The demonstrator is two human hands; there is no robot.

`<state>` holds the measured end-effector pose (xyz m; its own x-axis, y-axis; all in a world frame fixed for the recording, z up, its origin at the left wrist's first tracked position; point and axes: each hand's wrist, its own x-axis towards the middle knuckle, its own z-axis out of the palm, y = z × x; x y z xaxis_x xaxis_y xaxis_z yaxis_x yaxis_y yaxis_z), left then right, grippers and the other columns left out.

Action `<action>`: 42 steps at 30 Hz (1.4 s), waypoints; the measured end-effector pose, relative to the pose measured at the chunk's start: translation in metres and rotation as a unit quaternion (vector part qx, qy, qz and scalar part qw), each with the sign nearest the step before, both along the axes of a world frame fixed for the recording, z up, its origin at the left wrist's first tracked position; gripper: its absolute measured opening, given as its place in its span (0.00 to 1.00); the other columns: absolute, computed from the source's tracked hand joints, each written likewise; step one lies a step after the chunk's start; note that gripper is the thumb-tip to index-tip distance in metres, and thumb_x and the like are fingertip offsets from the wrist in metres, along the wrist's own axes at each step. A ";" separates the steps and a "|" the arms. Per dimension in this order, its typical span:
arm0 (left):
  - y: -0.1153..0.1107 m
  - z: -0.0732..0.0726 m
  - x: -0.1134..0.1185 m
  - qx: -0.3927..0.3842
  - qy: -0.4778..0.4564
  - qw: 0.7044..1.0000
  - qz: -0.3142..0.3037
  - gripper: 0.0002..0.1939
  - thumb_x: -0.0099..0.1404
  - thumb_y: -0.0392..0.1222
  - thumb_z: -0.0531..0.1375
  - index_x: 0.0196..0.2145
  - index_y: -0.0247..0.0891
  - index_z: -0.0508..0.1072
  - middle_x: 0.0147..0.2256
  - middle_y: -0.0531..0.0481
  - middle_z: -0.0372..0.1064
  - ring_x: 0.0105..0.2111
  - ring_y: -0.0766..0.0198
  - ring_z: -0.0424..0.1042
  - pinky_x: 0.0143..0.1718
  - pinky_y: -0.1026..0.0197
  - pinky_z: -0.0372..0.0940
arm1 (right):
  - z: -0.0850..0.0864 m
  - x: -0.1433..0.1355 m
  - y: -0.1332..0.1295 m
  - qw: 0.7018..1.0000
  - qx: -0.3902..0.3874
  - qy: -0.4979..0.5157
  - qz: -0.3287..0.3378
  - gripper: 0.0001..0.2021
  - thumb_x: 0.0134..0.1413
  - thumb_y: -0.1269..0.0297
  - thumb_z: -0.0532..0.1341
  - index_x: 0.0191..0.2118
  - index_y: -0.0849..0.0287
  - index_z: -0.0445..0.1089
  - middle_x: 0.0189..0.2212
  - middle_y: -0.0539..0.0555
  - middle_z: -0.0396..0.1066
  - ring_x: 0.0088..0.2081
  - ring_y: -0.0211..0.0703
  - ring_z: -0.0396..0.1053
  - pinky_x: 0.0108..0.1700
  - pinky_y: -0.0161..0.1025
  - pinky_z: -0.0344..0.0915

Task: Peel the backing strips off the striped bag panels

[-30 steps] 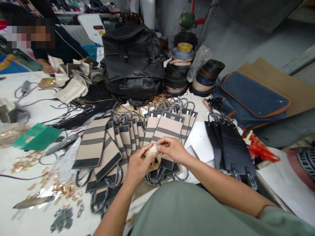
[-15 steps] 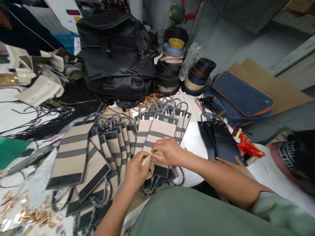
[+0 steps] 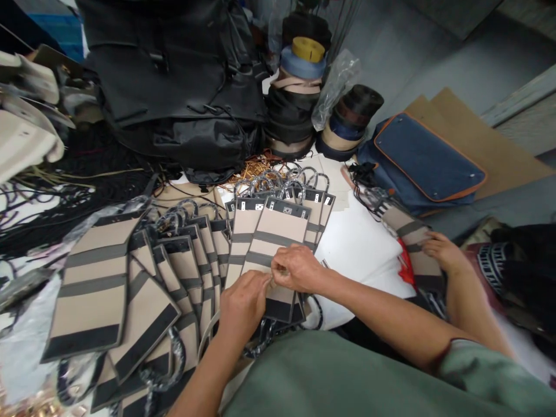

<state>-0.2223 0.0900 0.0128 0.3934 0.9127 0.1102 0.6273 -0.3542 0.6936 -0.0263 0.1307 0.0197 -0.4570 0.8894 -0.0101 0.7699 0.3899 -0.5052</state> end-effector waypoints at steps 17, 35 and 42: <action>-0.002 -0.078 0.016 -0.385 -0.261 0.866 0.183 0.18 0.60 0.56 0.61 0.35 0.37 0.74 0.31 0.49 0.71 0.26 0.64 0.68 0.25 0.64 0.64 | -0.084 0.111 0.090 0.950 -0.011 -0.013 -0.311 0.10 0.59 0.60 0.56 0.34 0.57 0.72 0.35 0.52 0.72 0.35 0.41 0.67 0.37 0.36 0.57; -0.017 -0.090 0.017 -0.430 -0.354 0.800 0.220 0.26 0.48 0.51 0.70 0.43 0.34 0.75 0.37 0.43 0.77 0.32 0.60 0.76 0.33 0.59 0.70 | -0.108 0.112 0.101 0.872 -0.071 0.107 -0.473 0.13 0.52 0.51 0.62 0.36 0.55 0.71 0.26 0.48 0.74 0.28 0.39 0.69 0.31 0.35 0.60; -0.017 -0.095 0.017 -0.395 -0.345 0.818 0.237 0.21 0.47 0.51 0.70 0.33 0.33 0.76 0.25 0.49 0.74 0.21 0.67 0.69 0.25 0.64 0.65 | -0.094 0.113 0.104 0.842 -0.062 0.177 -0.505 0.13 0.56 0.54 0.57 0.38 0.59 0.70 0.26 0.50 0.74 0.22 0.38 0.70 0.27 0.34 0.63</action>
